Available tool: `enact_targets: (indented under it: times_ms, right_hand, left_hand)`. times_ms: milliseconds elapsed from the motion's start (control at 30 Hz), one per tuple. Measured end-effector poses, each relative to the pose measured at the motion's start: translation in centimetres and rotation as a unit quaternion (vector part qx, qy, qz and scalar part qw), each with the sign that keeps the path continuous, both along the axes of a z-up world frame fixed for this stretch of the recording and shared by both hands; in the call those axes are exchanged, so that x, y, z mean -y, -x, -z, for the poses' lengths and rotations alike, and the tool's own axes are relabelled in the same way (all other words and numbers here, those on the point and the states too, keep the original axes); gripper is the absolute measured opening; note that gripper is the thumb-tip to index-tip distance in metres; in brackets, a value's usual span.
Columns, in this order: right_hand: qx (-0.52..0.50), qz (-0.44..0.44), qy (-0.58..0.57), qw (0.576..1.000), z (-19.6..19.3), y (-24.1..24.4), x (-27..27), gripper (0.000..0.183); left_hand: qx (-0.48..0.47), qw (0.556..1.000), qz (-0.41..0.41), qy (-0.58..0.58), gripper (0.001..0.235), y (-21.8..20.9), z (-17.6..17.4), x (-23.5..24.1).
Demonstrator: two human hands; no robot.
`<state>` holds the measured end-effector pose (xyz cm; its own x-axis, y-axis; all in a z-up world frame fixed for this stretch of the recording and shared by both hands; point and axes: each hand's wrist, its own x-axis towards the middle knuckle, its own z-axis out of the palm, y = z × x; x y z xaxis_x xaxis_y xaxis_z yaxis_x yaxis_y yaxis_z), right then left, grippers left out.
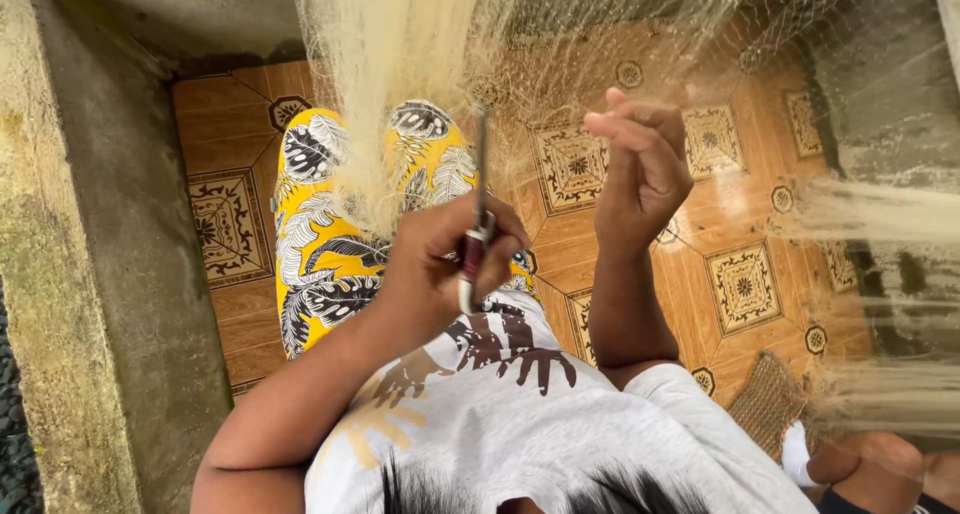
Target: Repairing a fine-mesh fishing net using a netting needle and scissors
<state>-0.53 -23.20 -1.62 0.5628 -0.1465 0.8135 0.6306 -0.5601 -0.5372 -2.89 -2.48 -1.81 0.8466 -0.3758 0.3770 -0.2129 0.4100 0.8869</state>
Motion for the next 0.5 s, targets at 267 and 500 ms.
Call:
enact_targets:
  times_ms: [267,500]
  right_hand:
    - [-0.041,-0.095,-0.135,0.985,3.0,-0.5,1.3,0.024]
    - [-0.061,-0.205,-0.24,0.947,3.6,-0.5,1.8,0.021]
  left_hand:
    - [0.081,0.993,-0.007,-0.088,0.01,1.7,-0.2,2.2]
    - [0.094,0.988,0.031,-0.118,0.014,1.7,0.8,3.0]
